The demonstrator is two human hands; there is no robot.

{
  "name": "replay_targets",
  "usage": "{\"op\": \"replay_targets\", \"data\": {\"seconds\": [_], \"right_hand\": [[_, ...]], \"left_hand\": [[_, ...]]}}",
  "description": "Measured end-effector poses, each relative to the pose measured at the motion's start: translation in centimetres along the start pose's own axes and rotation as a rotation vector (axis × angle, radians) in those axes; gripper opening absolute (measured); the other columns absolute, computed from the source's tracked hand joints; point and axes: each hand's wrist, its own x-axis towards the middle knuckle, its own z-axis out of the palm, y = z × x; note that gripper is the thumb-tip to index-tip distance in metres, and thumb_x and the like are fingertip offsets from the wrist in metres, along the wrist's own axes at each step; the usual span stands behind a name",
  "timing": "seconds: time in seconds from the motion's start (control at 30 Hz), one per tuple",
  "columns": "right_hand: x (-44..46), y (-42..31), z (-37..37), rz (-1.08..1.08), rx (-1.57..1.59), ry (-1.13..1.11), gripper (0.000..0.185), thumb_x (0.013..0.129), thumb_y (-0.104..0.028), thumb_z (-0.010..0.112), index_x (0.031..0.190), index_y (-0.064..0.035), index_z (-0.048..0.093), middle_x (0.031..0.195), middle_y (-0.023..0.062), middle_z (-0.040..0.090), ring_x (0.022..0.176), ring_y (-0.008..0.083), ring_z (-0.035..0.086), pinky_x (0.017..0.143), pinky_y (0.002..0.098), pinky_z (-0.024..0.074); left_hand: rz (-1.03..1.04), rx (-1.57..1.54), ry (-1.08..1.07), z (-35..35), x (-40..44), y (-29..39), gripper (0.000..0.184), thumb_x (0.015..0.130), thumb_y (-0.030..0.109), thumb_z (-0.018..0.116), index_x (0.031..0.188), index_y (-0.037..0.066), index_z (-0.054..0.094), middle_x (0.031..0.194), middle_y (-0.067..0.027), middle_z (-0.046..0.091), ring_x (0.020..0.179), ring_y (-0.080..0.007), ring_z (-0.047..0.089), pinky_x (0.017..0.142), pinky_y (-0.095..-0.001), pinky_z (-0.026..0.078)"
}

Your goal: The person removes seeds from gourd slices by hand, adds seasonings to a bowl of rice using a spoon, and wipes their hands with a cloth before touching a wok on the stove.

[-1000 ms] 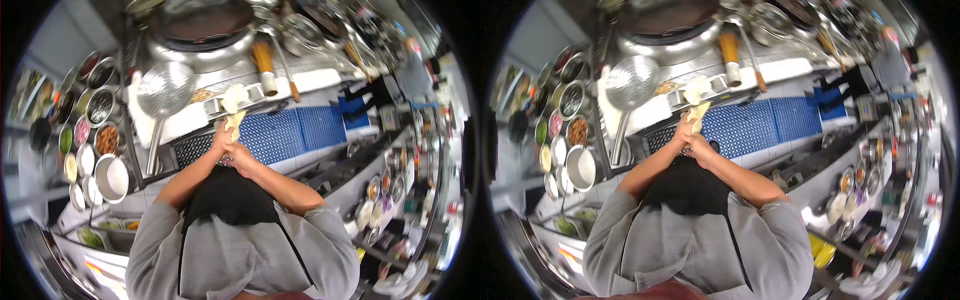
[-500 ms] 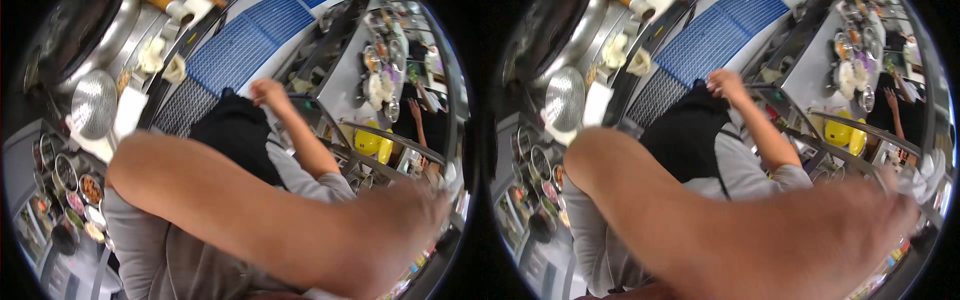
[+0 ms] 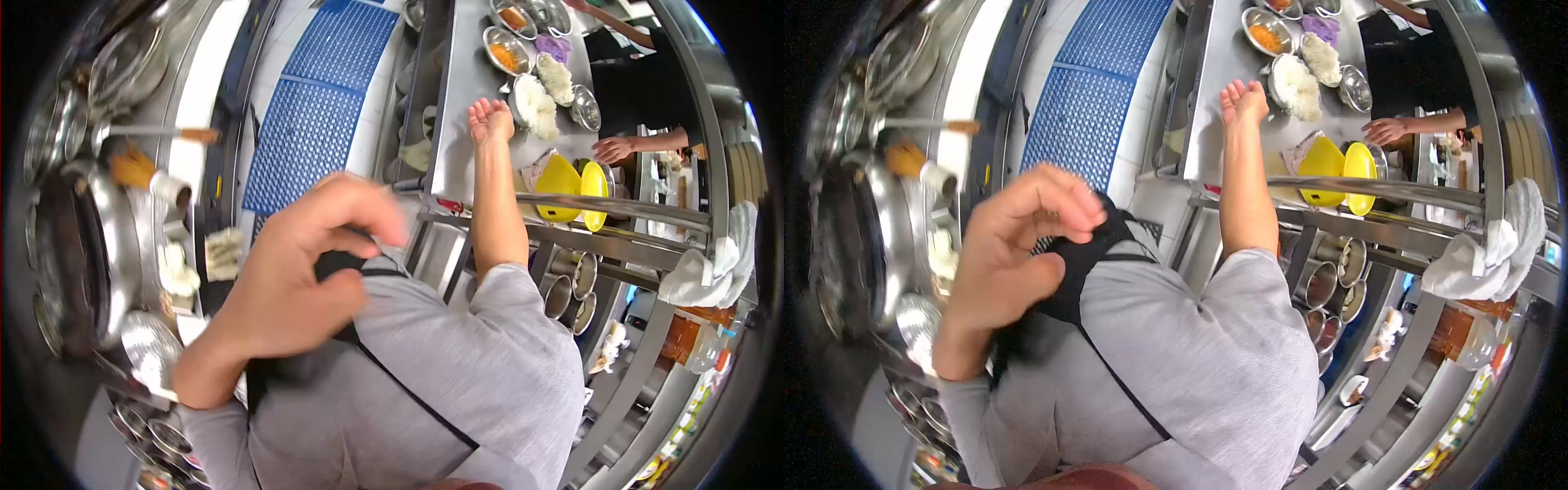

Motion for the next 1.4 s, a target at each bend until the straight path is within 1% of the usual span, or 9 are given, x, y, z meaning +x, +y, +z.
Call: {"op": "replay_targets", "data": {"seconds": [0.17,0.27,0.47,0.57,0.73,0.93,1.03,1.23,1.4], "right_hand": [[3.4,-2.5,0.9,-0.01,0.285,0.255,0.051,0.1,-0.027,0.055,0.139,0.0005,0.038,0.125,0.0217,0.052,0.095,0.0313,0.062,0.073,0.0469,0.0571],[5.2,-2.7,1.1,-0.038,0.347,0.362,0.05,0.097,-0.018,0.059,0.137,0.0053,0.04,0.131,0.0236,0.048,0.096,0.0323,0.062,0.075,0.045,0.0597],[3.8,-2.7,0.7,-0.217,0.377,0.446,0.029,0.089,-0.003,0.062,0.116,0.0038,0.054,0.105,0.0154,0.061,0.086,0.0255,0.064,0.065,0.0375,0.061],[3.1,-1.1,-2.8,-0.251,0.292,0.332,0.028,0.086,0.003,0.061,0.114,0.0022,0.056,0.107,0.0146,0.063,0.085,0.0238,0.065,0.065,0.0353,0.0614],[-3.5,0.7,-6.5,-0.268,0.014,-0.105,0.027,0.087,0.001,0.065,0.112,0.0028,0.058,0.104,0.0106,0.068,0.083,0.0194,0.069,0.069,0.0307,0.0623],[-11.2,2.0,-4.3,0.089,-0.254,-0.684,0.031,0.084,-0.004,0.072,0.113,0.0025,0.063,0.104,0.0123,0.072,0.086,0.0197,0.072,0.07,0.0316,0.0609],[-14.0,4.1,-1.2,0.291,-0.377,-1.005,0.029,0.082,-0.006,0.074,0.109,0.0026,0.066,0.103,0.0112,0.073,0.084,0.0177,0.071,0.072,0.0312,0.0587],[-22.9,9.2,5.1,0.389,-0.751,-1.535,0.037,0.081,-0.004,0.074,0.115,0.0058,0.066,0.106,0.0054,0.07,0.091,0.0115,0.063,0.082,0.0268,0.0496],[-28.2,13.2,8.9,0.552,-0.956,-1.967,0.04,0.082,-0.004,0.077,0.118,0.005,0.065,0.109,0.0063,0.07,0.094,0.0125,0.064,0.086,0.0281,0.0495]], "left_hand": [[-0.268,-0.034,0.381,-5.2,-0.3,-9.2,0.03,0.075,-0.007,0.054,0.103,0.001,0.06,0.104,-0.0086,0.063,0.096,-0.0177,0.064,0.086,-0.0304,0.053],[-0.334,-0.332,0.55,-8.1,-1.5,-12.7,0.025,0.08,-0.004,0.055,0.104,0.001,0.059,0.101,-0.009,0.063,0.093,-0.0191,0.065,0.083,-0.0323,0.055],[-0.308,-0.411,0.669,-10.4,-3.3,-16.4,0.023,0.085,-0.002,0.053,0.107,0.002,0.058,0.098,-0.0084,0.063,0.09,-0.0203,0.066,0.08,-0.0331,0.056],[-0.327,-0.393,0.65,-10.3,-3.7,-17.1,0.02,0.088,0.002,0.055,0.108,0.003,0.058,0.099,-0.0078,0.064,0.09,-0.0193,0.066,0.081,-0.0333,0.055],[-0.335,-0.324,0.561,-9.7,-2.4,-17.3,0.02,0.091,0.003,0.057,0.11,0.001,0.061,0.102,-0.0078,0.066,0.092,-0.0176,0.066,0.081,-0.0312,0.055],[-0.183,-0.131,0.474,-10.3,2.0,-14.8,0.032,0.098,0.02,0.057,0.123,0.0,0.062,0.116,-0.009,0.066,0.103,-0.0171,0.064,0.087,-0.0309,0.053],[-0.101,-0.101,0.626,-10.9,2.6,-14.0,0.04,0.1,0.028,0.056,0.129,0.001,0.06,0.119,-0.0093,0.066,0.106,-0.0169,0.062,0.088,-0.032,0.052],[-0.03,-0.127,0.835,-11.8,-10.9,-15.8,0.018,0.092,0.021,0.07,0.093,0.005,0.062,0.091,-0.0017,0.065,0.085,-0.0108,0.063,0.073,-0.0293,0.055],[-0.019,-0.088,1.064,-5.3,-21.7,-17.0,0.017,0.088,0.018,0.072,0.084,0.003,0.066,0.081,-0.0013,0.065,0.073,-0.0083,0.061,0.066,-0.0258,0.053]]}}
